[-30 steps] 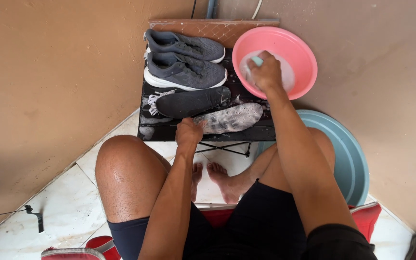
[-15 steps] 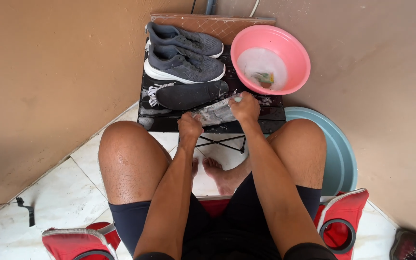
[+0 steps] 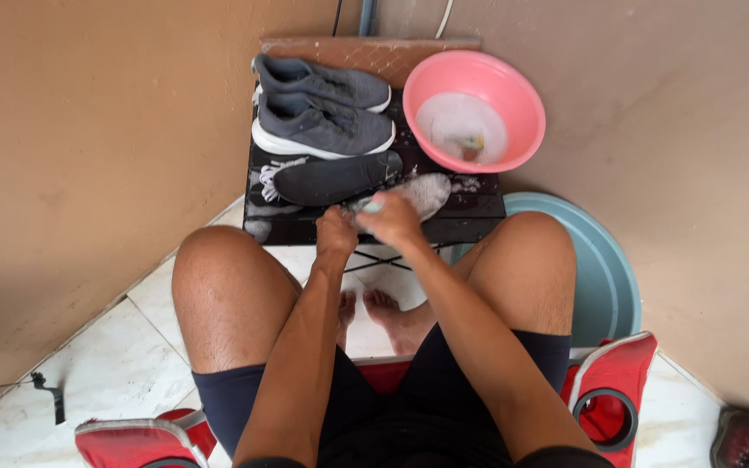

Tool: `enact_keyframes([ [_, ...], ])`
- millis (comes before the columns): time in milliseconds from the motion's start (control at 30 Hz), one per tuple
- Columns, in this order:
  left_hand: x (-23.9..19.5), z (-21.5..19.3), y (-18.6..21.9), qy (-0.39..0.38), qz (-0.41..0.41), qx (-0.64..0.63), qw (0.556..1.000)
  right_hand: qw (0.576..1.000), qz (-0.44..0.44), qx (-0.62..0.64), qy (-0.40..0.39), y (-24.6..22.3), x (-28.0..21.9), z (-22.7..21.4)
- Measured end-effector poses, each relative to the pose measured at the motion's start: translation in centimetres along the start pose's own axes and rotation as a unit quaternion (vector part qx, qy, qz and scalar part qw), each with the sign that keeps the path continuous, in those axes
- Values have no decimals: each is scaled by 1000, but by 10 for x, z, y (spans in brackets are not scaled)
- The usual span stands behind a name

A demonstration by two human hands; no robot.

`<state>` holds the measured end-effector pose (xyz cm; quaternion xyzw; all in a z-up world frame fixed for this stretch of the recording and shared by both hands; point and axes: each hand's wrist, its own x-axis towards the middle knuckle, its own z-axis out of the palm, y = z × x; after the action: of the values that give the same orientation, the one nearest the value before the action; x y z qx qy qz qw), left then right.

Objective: The person removes the laces from a pair of grey sneakers and places them on a small black table. They then use a brush and soapy water from a pink basin to scrub the shoes, focusing on the soles and sides.

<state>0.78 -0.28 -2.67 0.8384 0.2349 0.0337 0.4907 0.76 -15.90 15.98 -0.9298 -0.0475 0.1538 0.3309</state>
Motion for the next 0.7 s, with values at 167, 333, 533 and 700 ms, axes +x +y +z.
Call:
enact_keyframes([
  [167,10,22,-25,-12,8,-15,1000,994,23,-58,95,64,56,-34],
  [333,8,11,-1,-1,29,18,999,992,17,-84,93,18,28,-15],
  [533,-4,2,-10,8,22,16,1000,986,38,-97,129,70,64,-56],
  [700,-4,4,-8,-2,41,100,994,985,-32,-136,100,26,32,-26],
])
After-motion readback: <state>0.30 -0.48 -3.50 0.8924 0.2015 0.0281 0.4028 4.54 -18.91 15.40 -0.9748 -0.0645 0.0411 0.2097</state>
